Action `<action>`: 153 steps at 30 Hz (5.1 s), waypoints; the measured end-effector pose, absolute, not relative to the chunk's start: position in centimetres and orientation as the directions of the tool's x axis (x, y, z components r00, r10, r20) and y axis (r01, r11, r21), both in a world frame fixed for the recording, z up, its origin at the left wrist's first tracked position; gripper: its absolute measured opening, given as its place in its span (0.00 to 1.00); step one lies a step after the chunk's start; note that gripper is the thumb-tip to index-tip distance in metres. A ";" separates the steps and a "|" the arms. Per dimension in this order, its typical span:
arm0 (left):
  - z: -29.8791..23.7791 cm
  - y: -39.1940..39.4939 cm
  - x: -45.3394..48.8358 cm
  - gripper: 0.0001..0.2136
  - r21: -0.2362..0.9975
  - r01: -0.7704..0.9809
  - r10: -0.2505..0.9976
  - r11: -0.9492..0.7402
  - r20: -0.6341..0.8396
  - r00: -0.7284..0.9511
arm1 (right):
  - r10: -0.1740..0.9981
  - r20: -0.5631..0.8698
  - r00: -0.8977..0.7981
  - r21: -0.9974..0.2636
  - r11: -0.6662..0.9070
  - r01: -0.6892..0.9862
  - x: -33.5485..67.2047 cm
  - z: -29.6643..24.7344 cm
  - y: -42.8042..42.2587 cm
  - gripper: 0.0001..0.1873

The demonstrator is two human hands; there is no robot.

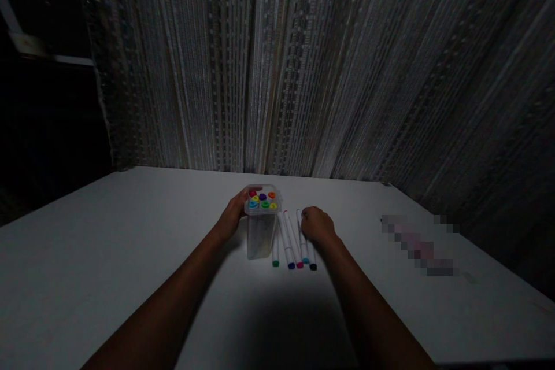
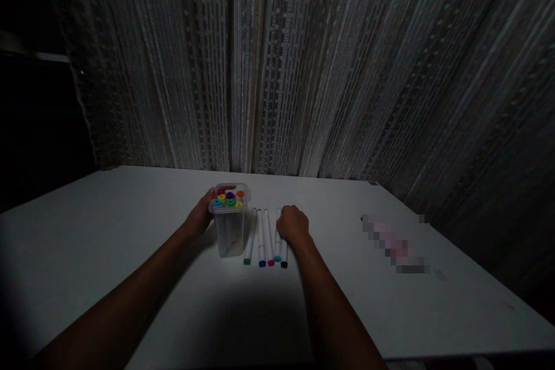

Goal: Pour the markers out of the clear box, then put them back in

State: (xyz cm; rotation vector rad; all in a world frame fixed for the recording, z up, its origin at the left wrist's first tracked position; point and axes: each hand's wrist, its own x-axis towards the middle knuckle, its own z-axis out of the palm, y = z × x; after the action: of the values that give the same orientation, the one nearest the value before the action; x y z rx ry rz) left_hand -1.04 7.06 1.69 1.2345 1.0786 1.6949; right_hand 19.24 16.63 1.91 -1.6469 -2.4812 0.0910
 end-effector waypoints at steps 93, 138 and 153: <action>2.0 6.7 -0.6 0.30 0.931 -0.110 0.917 -0.347 0.312 -0.249 | 0.821 0.091 -0.564 -0.076 0.571 0.818 18.0 1.9 14.9 0.16; 2.0 6.9 -0.6 0.30 0.930 -0.118 0.919 -0.348 0.313 -0.241 | 0.883 0.112 -0.456 -0.136 0.468 0.873 19.1 1.7 16.5 0.18; 2.1 6.8 -0.7 0.31 0.929 -0.149 0.922 -0.340 0.298 -0.248 | 0.870 0.105 -0.481 -0.122 0.492 0.862 18.8 2.1 15.7 0.19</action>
State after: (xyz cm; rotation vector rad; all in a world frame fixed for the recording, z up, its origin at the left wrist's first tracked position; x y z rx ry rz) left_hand -0.73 6.79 2.13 1.1815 1.0488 1.7031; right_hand 18.85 15.71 2.12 -1.5093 -2.5786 0.0786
